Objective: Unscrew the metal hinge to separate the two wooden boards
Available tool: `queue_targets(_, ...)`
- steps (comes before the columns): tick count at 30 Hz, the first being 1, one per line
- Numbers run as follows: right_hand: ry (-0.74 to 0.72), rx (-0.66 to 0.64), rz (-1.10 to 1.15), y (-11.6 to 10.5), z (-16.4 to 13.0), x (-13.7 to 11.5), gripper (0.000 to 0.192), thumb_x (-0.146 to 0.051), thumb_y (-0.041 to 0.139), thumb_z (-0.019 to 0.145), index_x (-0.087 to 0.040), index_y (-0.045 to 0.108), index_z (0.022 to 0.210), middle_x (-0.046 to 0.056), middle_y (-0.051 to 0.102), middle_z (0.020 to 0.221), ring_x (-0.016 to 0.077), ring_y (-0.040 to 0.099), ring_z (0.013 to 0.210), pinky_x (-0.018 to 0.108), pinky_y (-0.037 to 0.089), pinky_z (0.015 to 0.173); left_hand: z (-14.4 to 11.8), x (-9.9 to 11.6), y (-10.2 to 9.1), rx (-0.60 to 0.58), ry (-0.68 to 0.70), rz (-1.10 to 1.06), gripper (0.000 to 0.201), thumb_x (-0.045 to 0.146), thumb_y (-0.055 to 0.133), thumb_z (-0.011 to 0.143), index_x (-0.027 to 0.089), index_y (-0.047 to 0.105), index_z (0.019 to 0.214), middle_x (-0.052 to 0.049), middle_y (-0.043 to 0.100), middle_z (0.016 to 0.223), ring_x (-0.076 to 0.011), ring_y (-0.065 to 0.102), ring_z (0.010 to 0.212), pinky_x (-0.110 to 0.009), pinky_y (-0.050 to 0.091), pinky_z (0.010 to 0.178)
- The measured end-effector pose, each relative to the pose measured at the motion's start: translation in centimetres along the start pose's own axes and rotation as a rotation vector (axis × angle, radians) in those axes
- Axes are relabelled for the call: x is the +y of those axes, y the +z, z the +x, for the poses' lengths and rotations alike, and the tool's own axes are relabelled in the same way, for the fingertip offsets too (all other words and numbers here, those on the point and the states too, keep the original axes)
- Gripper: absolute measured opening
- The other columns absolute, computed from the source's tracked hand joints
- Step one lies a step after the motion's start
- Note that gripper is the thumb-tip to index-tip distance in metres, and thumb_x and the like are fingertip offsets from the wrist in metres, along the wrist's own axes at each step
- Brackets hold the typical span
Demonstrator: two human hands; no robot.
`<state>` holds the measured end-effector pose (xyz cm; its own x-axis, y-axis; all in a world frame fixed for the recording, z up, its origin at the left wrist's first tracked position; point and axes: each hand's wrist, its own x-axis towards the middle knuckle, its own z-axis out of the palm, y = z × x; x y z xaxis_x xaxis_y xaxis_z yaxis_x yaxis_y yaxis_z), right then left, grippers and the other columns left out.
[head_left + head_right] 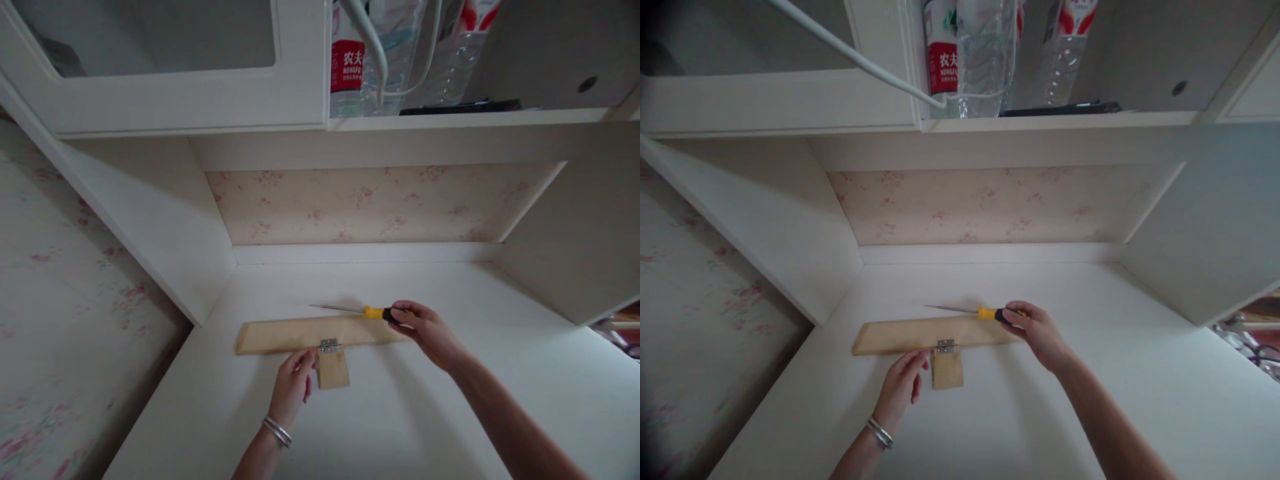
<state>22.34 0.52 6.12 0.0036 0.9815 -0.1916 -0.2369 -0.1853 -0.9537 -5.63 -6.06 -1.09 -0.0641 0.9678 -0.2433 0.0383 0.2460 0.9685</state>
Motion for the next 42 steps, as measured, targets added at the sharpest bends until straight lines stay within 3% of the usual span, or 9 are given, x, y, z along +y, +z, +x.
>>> queue_targets(4,0.106,0.091,0.235,0.5,-3.9,5.1,0.02,-0.025,0.073,0.066,-0.019,0.065,0.083,0.0,0.063,0.089,0.0134,0.059,0.087,0.026,0.051,0.082,0.5,2.6,1.6,0.049,-0.006,-0.307,0.046,0.05,0.06,0.071,0.016,0.06,0.102,-0.002,0.058,0.082,-0.0035,0.04,0.042,-0.017,0.028,0.034)
queue_targets(8,0.199,0.177,0.378,1.6,-6.7,8.0,0.02,-0.024,0.072,0.068,-0.019,0.066,0.086,0.0,0.063,0.093,0.0133,0.059,0.09,0.023,0.051,0.083,1.0,4.4,2.7,0.043,0.012,-0.482,0.047,0.048,0.065,0.068,0.016,0.061,0.102,-0.004,0.057,0.087,-0.0045,0.046,0.05,-0.016,0.032,0.038)
queue_targets(16,0.234,0.213,0.453,2.2,-8.5,9.0,0.023,-0.025,0.075,0.064,-0.018,0.066,0.085,0.0,0.063,0.092,0.0146,0.061,0.089,0.022,0.052,0.079,1.7,4.0,3.9,0.033,0.033,-0.465,0.047,0.052,0.064,0.068,0.016,0.06,0.099,0.005,0.046,0.054,-0.0057,0.042,0.045,-0.016,0.029,0.038)
queue_targets(23,0.127,0.306,0.397,2.5,-8.9,10.6,0.037,-0.022,0.08,0.055,-0.022,0.065,0.089,-0.002,0.064,0.091,0.0158,0.061,0.091,0.024,0.05,0.084,3.1,4.2,3.7,0.17,0.141,-0.364,0.043,0.054,0.06,0.07,0.015,0.06,0.087,0.003,0.051,0.06,-0.0038,0.037,0.043,-0.016,0.026,0.038)
queue_targets(27,0.127,0.353,0.411,2.0,-9.2,11.3,0.038,-0.022,0.08,0.054,-0.022,0.065,0.089,-0.003,0.064,0.088,0.0142,0.061,0.089,0.02,0.051,0.08,6.7,3.9,0.9,0.202,0.176,-0.043,0.053,0.06,0.054,0.071,0.013,0.063,0.095,0.002,0.052,0.055,-0.0061,0.04,0.04,-0.018,0.028,0.038)
queue_targets(29,0.143,0.353,0.432,1.6,-9.5,11.4,0.038,-0.021,0.08,0.053,-0.022,0.065,0.088,-0.003,0.064,0.087,0.0136,0.061,0.088,0.019,0.05,0.079,9.3,3.9,-1.5,0.196,0.194,0.269,0.055,0.061,0.05,0.072,0.013,0.064,0.095,0.001,0.056,0.054,-0.0094,0.046,0.041,-0.02,0.032,0.041)
queue_targets(33,0.147,0.395,0.454,0.9,-10.3,11.4,0.038,-0.023,0.081,0.052,-0.02,0.065,0.087,-0.002,0.065,0.086,0.0147,0.063,0.087,0.019,0.051,0.079,14.5,4.5,-6.9,0.227,0.259,1.008,0.04,0.048,0.041,0.082,0.018,0.068,0.09,-0.005,0.068,0.086,-0.0155,0.061,0.074,-0.024,0.043,0.067)
queue_targets(37,0.143,0.441,0.494,0.3,-10.8,11.5,0.042,-0.025,0.08,0.053,-0.021,0.065,0.093,-0.001,0.067,0.093,0.0167,0.062,0.094,0.02,0.05,0.083,17.7,5.1,-11.2,0.257,0.161,1.176,0.032,0.04,0.048,0.079,0.017,0.07,0.076,-0.011,0.068,0.087,-0.0235,0.061,0.082,-0.03,0.043,0.07)
queue_targets(42,0.118,0.499,0.551,-0.3,-11.1,11.2,0.039,-0.029,0.078,0.057,-0.02,0.067,0.094,0.001,0.067,0.1,0.0184,0.059,0.101,0.022,0.049,0.087,19.3,4.4,-13.4,0.287,0.07,1.279,0.031,0.039,0.049,0.077,0.016,0.07,0.078,-0.016,0.065,0.096,-0.0288,0.06,0.088,-0.035,0.043,0.072)
